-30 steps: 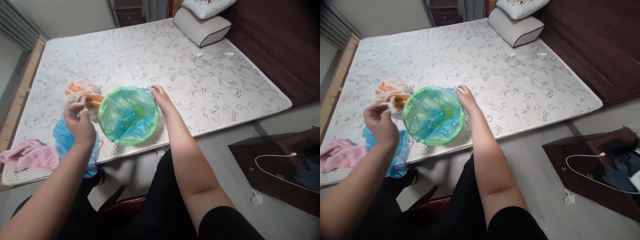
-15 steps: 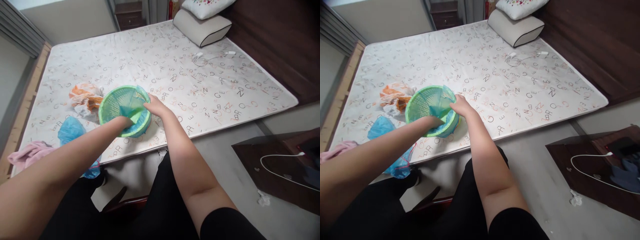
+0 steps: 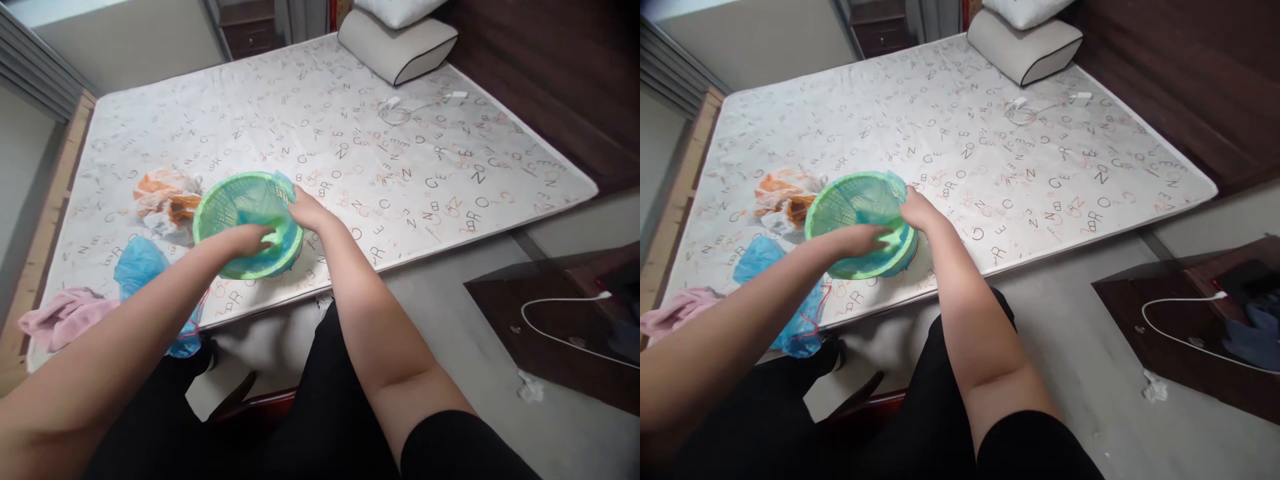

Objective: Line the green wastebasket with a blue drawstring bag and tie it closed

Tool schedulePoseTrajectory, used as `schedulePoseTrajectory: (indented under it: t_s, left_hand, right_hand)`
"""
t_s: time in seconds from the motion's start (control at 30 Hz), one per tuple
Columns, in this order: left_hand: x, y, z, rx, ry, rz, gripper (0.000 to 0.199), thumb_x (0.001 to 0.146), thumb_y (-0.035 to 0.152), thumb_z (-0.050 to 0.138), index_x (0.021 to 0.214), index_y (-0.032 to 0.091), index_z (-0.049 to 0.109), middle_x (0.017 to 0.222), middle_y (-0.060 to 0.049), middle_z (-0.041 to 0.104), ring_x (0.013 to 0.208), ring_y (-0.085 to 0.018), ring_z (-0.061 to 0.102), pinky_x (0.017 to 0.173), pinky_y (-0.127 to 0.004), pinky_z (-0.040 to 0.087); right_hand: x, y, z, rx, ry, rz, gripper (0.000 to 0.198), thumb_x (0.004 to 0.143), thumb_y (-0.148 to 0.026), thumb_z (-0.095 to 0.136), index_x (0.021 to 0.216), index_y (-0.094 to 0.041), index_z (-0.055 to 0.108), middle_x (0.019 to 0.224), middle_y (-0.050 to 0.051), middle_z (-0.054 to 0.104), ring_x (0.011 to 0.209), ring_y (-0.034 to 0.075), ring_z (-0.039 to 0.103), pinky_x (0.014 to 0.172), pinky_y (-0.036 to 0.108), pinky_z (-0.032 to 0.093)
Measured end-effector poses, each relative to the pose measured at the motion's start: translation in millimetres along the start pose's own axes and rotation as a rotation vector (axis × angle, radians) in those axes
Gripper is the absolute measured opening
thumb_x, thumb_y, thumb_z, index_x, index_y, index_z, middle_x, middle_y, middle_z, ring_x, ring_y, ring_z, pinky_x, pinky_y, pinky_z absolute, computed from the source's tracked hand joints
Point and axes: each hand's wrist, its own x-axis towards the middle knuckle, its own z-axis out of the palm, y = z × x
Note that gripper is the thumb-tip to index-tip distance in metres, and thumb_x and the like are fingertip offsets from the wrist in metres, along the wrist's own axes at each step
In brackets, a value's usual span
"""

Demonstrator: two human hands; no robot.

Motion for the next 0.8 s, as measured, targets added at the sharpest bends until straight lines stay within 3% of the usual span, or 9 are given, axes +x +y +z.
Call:
schedulePoseTrajectory:
  t_s: [0.13, 0.2, 0.23, 0.33, 0.47, 0.53, 0.63, 0.7, 0.8]
  left_hand:
    - [-77.6, -8.2, -38.8, -0.159, 0.591, 0.017, 0.037, 0.1, 0.041, 0.052, 0.126, 0.025, 0.073, 0.125, -0.004, 0.076, 0.119, -0.025, 0.069, 0.108, -0.04, 0.051]
    - [-118.6, -20.8, -33.6, -0.23, 0.879, -0.135, 0.031, 0.1, 0.036, 0.053, 0.12, 0.025, 0.074, 0.122, -0.003, 0.076, 0.114, -0.024, 0.071, 0.107, -0.041, 0.052]
    - [-135.8, -29.4, -23.7, -0.277, 0.927, -0.198, 0.031, 0.099, 0.036, 0.055, 0.121, 0.025, 0.073, 0.122, -0.003, 0.075, 0.111, -0.024, 0.071, 0.103, -0.041, 0.054]
    - [-170.3, -61.1, 23.1, -0.436, 0.883, -0.366, 0.04, 0.096, 0.044, 0.058, 0.129, 0.024, 0.068, 0.114, -0.006, 0.074, 0.103, -0.026, 0.071, 0.092, -0.042, 0.059]
    - [-188.1, -102.4, 79.2, -0.38, 0.911, -0.624, 0.042, 0.088, 0.052, 0.065, 0.114, 0.02, 0.07, 0.098, -0.006, 0.069, 0.086, -0.025, 0.068, 0.079, -0.04, 0.057]
    - [-190.8, -118.1, 92.3, -0.475, 0.929, -0.686, 0.046, 0.084, 0.052, 0.068, 0.117, 0.021, 0.066, 0.096, -0.005, 0.068, 0.087, -0.025, 0.068, 0.077, -0.037, 0.055]
    - [-190.8, -133.8, 98.9, -0.869, 0.907, -0.723, 0.053, 0.083, 0.05, 0.069, 0.126, 0.02, 0.059, 0.08, 0.001, 0.064, 0.07, -0.02, 0.064, 0.065, -0.03, 0.051]
    - [-190.4, -137.3, 100.9, -1.092, 0.854, -0.684, 0.053, 0.08, 0.049, 0.07, 0.123, 0.02, 0.059, 0.073, 0.003, 0.061, 0.061, -0.018, 0.06, 0.058, -0.028, 0.047]
    - [-191.1, -131.1, 104.0, -1.161, 0.759, -0.604, 0.047, 0.078, 0.049, 0.074, 0.114, 0.021, 0.064, 0.073, 0.002, 0.064, 0.063, -0.019, 0.061, 0.058, -0.028, 0.045]
  right_hand:
    - [-2.2, -1.6, -0.3, 0.12, -0.066, -0.017, 0.051, 0.083, -0.024, 0.064, 0.133, -0.021, 0.059, 0.137, 0.01, 0.069, 0.125, 0.027, 0.065, 0.112, 0.047, 0.052]
    - [-4.1, -4.2, 4.9, 0.159, -0.113, 0.01, 0.05, 0.082, -0.027, 0.066, 0.131, -0.021, 0.061, 0.131, 0.01, 0.072, 0.118, 0.028, 0.068, 0.105, 0.046, 0.057]
    - [-5.4, -6.1, 10.1, 0.168, -0.146, 0.028, 0.047, 0.082, -0.029, 0.067, 0.129, -0.021, 0.062, 0.128, 0.009, 0.074, 0.114, 0.028, 0.07, 0.102, 0.046, 0.059]
    - [-11.0, -14.5, 36.7, 0.137, -0.247, 0.046, 0.04, 0.084, -0.034, 0.068, 0.122, -0.023, 0.066, 0.12, 0.009, 0.076, 0.108, 0.029, 0.071, 0.099, 0.047, 0.06]
    - [-18.6, -29.1, 83.5, 0.0, -0.249, 0.05, 0.043, 0.086, -0.035, 0.066, 0.127, -0.022, 0.064, 0.132, 0.012, 0.071, 0.121, 0.03, 0.067, 0.108, 0.049, 0.054]
    - [-21.3, -34.9, 100.1, -0.029, -0.255, 0.056, 0.048, 0.088, -0.033, 0.062, 0.134, -0.022, 0.059, 0.136, 0.012, 0.069, 0.124, 0.029, 0.065, 0.11, 0.049, 0.052]
    - [-25.7, -42.1, 108.7, -0.137, -0.261, 0.06, 0.057, 0.091, -0.038, 0.057, 0.145, -0.021, 0.052, 0.147, 0.015, 0.061, 0.135, 0.03, 0.059, 0.116, 0.051, 0.046]
    - [-28.5, -50.0, 107.0, -0.376, -0.139, 0.031, 0.069, 0.091, -0.048, 0.06, 0.152, -0.02, 0.047, 0.162, 0.019, 0.044, 0.152, 0.035, 0.04, 0.124, 0.059, 0.034]
    - [-22.0, -73.0, 108.8, -0.707, 0.19, -0.046, 0.079, 0.091, -0.061, 0.058, 0.157, -0.019, 0.04, 0.174, 0.021, 0.016, 0.162, 0.042, 0.009, 0.125, 0.072, 0.018]
